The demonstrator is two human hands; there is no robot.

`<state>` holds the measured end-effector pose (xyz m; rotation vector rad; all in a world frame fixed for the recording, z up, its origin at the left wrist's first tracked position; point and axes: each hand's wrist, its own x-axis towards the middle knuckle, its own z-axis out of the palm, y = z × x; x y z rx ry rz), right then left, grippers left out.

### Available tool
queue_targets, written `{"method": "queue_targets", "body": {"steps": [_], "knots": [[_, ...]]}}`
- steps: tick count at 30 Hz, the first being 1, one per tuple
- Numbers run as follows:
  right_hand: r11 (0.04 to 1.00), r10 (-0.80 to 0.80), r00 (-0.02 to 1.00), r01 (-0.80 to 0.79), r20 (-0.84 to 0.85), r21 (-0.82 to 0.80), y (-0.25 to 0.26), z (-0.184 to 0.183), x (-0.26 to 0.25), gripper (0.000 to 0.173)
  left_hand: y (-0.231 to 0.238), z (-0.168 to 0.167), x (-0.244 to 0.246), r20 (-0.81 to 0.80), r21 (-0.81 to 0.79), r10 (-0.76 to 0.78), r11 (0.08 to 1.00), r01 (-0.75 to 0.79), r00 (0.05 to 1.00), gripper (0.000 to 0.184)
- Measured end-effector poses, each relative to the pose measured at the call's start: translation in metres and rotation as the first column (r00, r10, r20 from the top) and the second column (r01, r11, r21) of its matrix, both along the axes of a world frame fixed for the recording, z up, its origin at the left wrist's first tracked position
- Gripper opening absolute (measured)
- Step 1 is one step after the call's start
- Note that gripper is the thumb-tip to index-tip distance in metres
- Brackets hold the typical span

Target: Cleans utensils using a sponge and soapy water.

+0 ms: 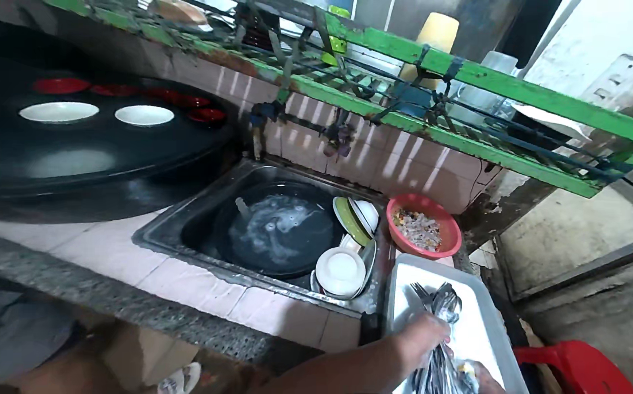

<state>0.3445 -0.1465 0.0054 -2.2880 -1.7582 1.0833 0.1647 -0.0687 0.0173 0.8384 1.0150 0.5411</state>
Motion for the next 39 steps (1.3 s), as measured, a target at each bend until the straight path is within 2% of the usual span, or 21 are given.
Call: {"method": "queue_targets", "body": {"steps": [2, 4, 6, 8, 9, 11, 13, 15, 18, 21, 23, 27, 29, 31, 33, 37, 39], "knots": [[0.974, -0.145, 0.983, 0.162, -0.113, 0.159, -0.005, 0.004, 0.000, 0.061, 0.000, 0.001, 0.001, -0.026, 0.003, 0.033, 0.999, -0.033, 0.999, 0.013], [0.879, -0.276, 0.882, 0.393, -0.381, 0.272, -0.008, 0.018, 0.002, 0.060, 0.002, 0.000, 0.000, -0.008, -0.030, 0.087, 0.996, -0.088, 0.996, 0.012], [0.801, -0.223, 0.708, 0.525, -0.670, 0.287, -0.004, 0.035, 0.003, 0.055, 0.000, 0.001, 0.000, 0.037, -0.059, 0.061, 0.997, -0.059, 0.997, 0.012], [0.794, -0.114, 0.550, 0.551, -0.828, 0.257, 0.005, 0.047, -0.002, 0.051, -0.007, 0.003, 0.003, 0.055, -0.019, -0.018, 1.000, 0.019, 0.998, 0.011], [0.789, -0.109, 0.535, 0.559, -0.838, 0.255, 0.009, 0.052, -0.007, 0.053, -0.010, 0.004, 0.004, 0.056, 0.009, -0.045, 0.999, 0.044, 0.997, 0.011], [0.734, -0.195, 0.558, 0.629, -0.807, 0.258, 0.015, 0.054, -0.019, 0.056, -0.014, 0.004, 0.004, 0.060, 0.048, -0.050, 0.998, 0.047, 0.997, 0.011], [0.660, -0.253, 0.544, 0.701, -0.800, 0.268, 0.021, 0.048, -0.026, 0.055, -0.013, 0.010, 0.001, 0.046, 0.042, 0.034, 0.998, -0.036, 0.998, 0.009], [0.614, -0.243, 0.528, 0.733, -0.813, 0.293, 0.024, 0.039, -0.032, 0.054, -0.011, 0.012, -0.001, 0.026, 0.028, 0.083, 0.996, -0.083, 0.996, 0.009], [0.581, -0.236, 0.525, 0.751, -0.817, 0.315, 0.025, 0.031, -0.032, 0.055, -0.011, 0.007, 0.000, 0.018, 0.077, -0.052, 0.996, 0.051, 0.998, 0.014], [0.639, -0.288, 0.561, 0.716, -0.776, 0.281, 0.025, 0.038, -0.028, 0.055, -0.011, 0.008, 0.002, -0.172, 0.130, -0.172, 0.972, 0.195, 0.970, 0.018], [0.689, -0.289, 0.566, 0.683, -0.772, 0.243, 0.020, 0.047, -0.024, 0.055, -0.009, 0.012, 0.003, -0.251, 0.097, -0.169, 0.975, 0.198, 0.953, 0.019], [0.773, -0.227, 0.566, 0.600, -0.793, 0.206, 0.016, 0.058, -0.011, 0.051, -0.007, 0.012, 0.004, -0.090, 0.018, -0.051, 0.998, 0.053, 0.995, 0.011], [0.765, -0.232, 0.598, 0.599, -0.768, 0.235, 0.016, 0.058, -0.015, 0.052, -0.010, 0.011, 0.005, -0.002, 0.006, -0.009, 1.000, 0.009, 1.000, 0.012], [0.703, -0.249, 0.594, 0.654, -0.765, 0.278, 0.015, 0.050, -0.027, 0.055, -0.010, 0.010, 0.001, 0.061, 0.018, 0.032, 0.999, -0.033, 0.998, 0.018], [0.680, -0.219, 0.603, 0.658, -0.767, 0.323, 0.011, 0.038, -0.042, 0.055, -0.012, 0.008, -0.005, 0.097, 0.064, 0.010, 0.998, -0.016, 0.995, 0.023], [0.718, -0.189, 0.707, 0.573, -0.681, 0.396, 0.009, 0.030, -0.044, 0.050, -0.016, 0.013, -0.007, -0.049, 0.119, -0.121, 0.985, 0.126, 0.991, 0.024], [0.661, -0.271, 0.757, 0.596, -0.595, 0.456, 0.020, 0.040, -0.029, 0.052, -0.015, 0.013, -0.001, -0.122, 0.090, -0.119, 0.987, 0.130, 0.985, 0.020]]}}
